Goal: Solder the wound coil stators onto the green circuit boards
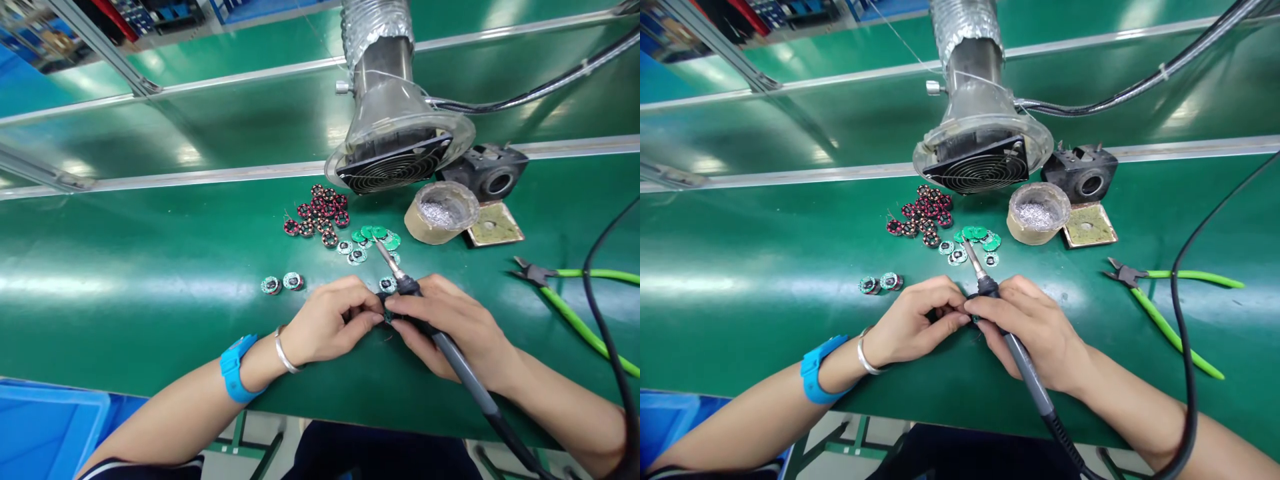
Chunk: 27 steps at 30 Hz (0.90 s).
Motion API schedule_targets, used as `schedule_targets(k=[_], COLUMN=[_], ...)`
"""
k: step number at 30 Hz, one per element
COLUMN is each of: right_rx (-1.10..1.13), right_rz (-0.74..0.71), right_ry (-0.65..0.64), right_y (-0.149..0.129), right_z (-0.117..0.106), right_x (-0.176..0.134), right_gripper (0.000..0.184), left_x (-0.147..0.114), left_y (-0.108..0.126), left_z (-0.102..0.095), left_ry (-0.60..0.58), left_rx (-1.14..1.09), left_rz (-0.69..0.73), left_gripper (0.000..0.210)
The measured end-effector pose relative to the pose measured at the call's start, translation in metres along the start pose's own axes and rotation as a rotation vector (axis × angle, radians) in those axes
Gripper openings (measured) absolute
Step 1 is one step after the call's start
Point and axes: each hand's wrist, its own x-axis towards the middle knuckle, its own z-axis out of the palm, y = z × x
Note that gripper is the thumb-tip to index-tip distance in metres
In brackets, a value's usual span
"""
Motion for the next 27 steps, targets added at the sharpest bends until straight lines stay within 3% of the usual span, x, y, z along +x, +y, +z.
schedule_targets(k=[5, 9, 13, 21, 27], right_rx=[0.018, 0.043, 0.043, 0.042, 0.031], right_rz=[0.009, -0.047, -0.107, -0.086, -0.028], right_ry=[-0.014, 0.051, 0.066, 0.017, 0.115], right_y=[0.001, 0.000, -0.002, -0.004, -0.017], right_z=[-0.001, 0.000, 0.001, 0.002, -0.021], right_x=[0.000, 0.001, -0.001, -0.003, -0.003], right_gripper=[0.038, 0.039, 0.043, 0.041, 0.051], left_x=[0.004, 0.006, 0.006, 0.003, 0.002], left_y=[0.004, 0.004, 0.004, 0.001, 0.000], left_z=[0.005, 0.006, 0.005, -0.001, -0.003], left_ry=[-0.019, -0.002, 0.013, -0.042, -0.046], left_rx=[-0.115, -0.172, -0.174, -0.062, 0.048], left_rz=[-0.137, -0.187, -0.162, -0.025, -0.014], left_gripper=[0.005, 0.002, 0.001, 0.006, 0.006])
